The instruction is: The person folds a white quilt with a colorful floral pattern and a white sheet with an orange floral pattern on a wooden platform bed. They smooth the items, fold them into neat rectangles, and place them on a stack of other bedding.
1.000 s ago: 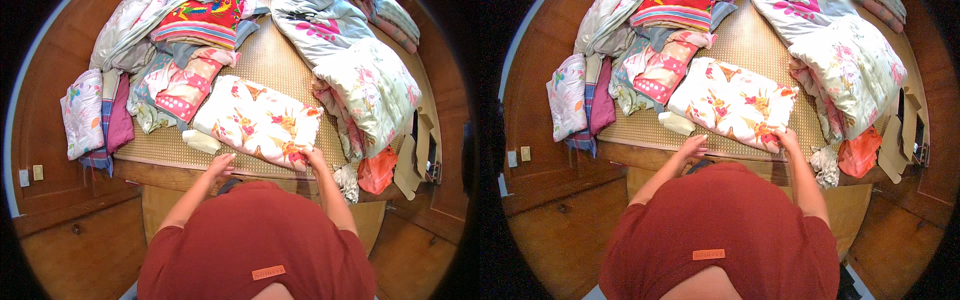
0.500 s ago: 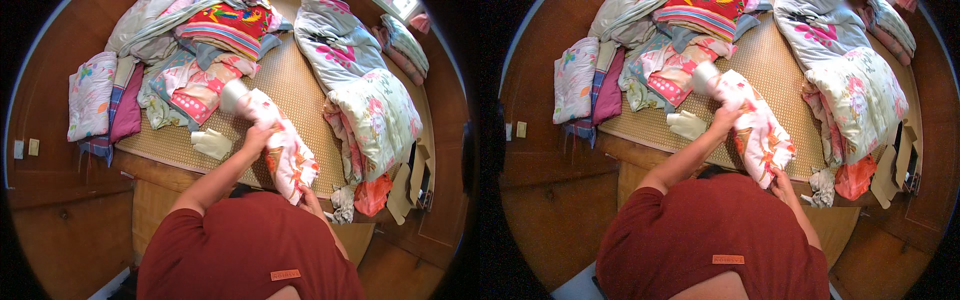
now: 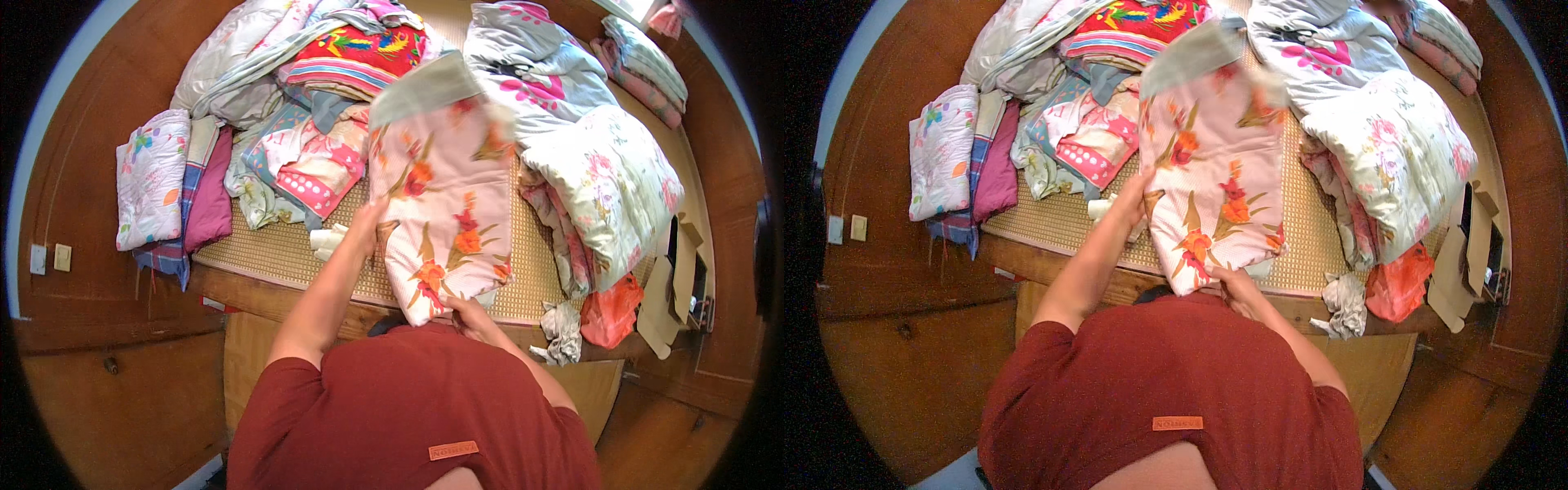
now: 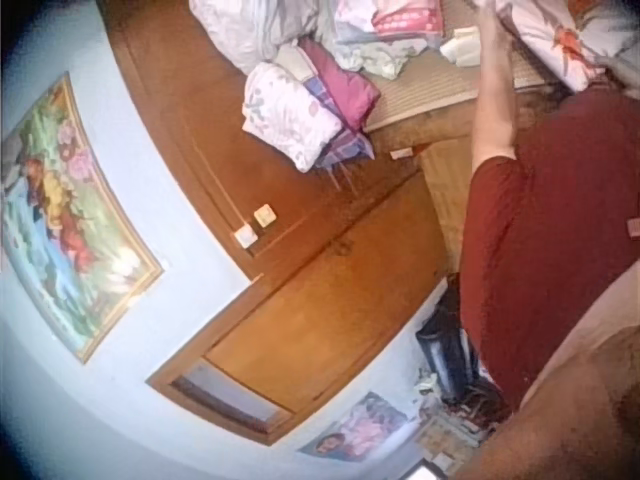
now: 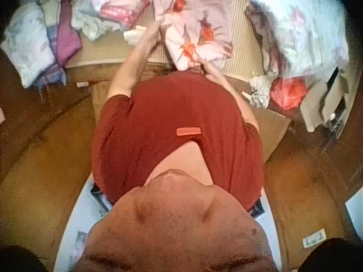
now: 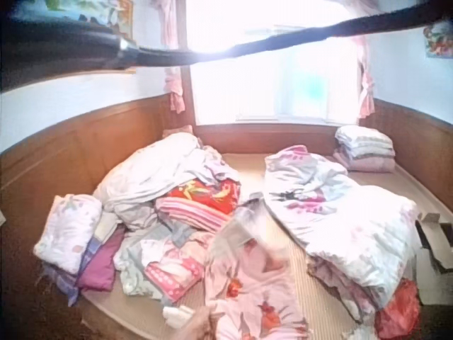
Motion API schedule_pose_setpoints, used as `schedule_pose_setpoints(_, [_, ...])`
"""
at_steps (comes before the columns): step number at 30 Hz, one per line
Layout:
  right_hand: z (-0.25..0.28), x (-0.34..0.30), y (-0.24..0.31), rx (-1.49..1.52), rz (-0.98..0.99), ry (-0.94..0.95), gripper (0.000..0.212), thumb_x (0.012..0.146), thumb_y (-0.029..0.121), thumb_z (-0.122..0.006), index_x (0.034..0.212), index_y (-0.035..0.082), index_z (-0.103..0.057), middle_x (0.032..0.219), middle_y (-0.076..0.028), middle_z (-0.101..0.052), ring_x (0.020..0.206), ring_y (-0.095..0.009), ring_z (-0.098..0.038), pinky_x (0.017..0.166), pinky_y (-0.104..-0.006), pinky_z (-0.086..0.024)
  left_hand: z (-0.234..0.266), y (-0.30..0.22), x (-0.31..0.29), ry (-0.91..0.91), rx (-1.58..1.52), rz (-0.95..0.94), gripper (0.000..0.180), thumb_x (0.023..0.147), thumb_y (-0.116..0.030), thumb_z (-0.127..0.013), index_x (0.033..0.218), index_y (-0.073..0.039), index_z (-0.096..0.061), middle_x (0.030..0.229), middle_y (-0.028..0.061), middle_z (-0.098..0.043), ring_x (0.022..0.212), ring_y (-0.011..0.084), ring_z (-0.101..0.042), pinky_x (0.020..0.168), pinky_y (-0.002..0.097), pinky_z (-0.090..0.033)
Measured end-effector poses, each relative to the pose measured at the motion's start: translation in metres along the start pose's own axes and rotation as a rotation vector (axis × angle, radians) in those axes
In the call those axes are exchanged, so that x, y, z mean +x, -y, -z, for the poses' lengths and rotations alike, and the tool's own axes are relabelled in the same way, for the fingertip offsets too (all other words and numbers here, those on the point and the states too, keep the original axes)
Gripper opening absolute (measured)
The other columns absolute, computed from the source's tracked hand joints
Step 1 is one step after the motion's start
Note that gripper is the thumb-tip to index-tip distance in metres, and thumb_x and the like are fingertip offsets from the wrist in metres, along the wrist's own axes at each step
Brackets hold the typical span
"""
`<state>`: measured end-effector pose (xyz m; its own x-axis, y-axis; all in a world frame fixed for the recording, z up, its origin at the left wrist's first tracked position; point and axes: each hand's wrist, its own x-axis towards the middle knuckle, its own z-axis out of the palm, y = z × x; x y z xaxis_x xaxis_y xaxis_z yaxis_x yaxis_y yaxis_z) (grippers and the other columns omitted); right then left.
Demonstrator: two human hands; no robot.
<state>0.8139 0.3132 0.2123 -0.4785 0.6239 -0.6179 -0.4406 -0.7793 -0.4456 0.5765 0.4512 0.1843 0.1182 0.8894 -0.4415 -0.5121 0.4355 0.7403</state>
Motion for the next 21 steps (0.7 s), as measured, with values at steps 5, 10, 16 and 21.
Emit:
schedule_pose_setpoints(5, [0.051, 0.022, -0.031, -0.016, -0.087, -0.249, 0.032, 0.077, 0.006, -0.054, 0.107, -0.002, -0.047, 0.094, -0.011, -0.060, 0.080, -0.021, -0.061, 0.066, -0.0360, -0.051, 0.032, 0.106, -0.075, -0.041, 0.307, 0.688, 0.057, 0.079, -0.052, -0.049, 0.116, -0.009, -0.044, 0.106, 0.0106, -0.053, 0.092, 0.0285, -0.052, 0.080, 0.0395, -0.042])
schedule_pose_setpoints(10, [0.059, 0.034, -0.044, -0.119, -0.242, -0.159, 0.039, 0.076, 0.005, -0.056, 0.113, -0.001, -0.043, 0.098, -0.012, -0.058, 0.083, -0.023, -0.059, 0.067, -0.0349, -0.052, 0.042, 0.152, -0.100, 0.125, 0.340, 0.621, 0.052, 0.080, -0.035, -0.057, 0.115, 0.003, -0.047, 0.111, 0.0108, -0.053, 0.099, 0.0184, -0.051, 0.089, 0.0304, -0.038])
schedule_pose_setpoints(16, [0.095, 0.027, -0.038, -0.118, -0.349, -0.140, 0.046, 0.079, 0.030, -0.059, 0.112, 0.002, -0.044, 0.106, -0.011, -0.054, 0.087, -0.021, -0.056, 0.072, -0.0355, -0.048, 0.019, 0.105, -0.108, 0.116, 0.559, 0.402, 0.037, 0.077, -0.024, -0.061, 0.102, 0.002, -0.056, 0.094, 0.0082, -0.061, 0.081, 0.0145, -0.058, 0.071, 0.0265, -0.046])
schedule_pose_setpoints(21, [0.117, 0.006, -0.043, -0.213, -0.254, -0.440, 0.024, 0.082, 0.031, -0.052, 0.095, 0.010, -0.050, 0.088, -0.005, -0.058, 0.066, -0.013, -0.056, 0.052, -0.0255, -0.045, 0.088, 0.098, -0.127, -0.279, 1.124, 0.078, 0.044, 0.074, -0.036, -0.062, 0.102, -0.002, -0.058, 0.089, 0.0110, -0.062, 0.079, 0.0184, -0.059, 0.072, 0.0299, -0.046])
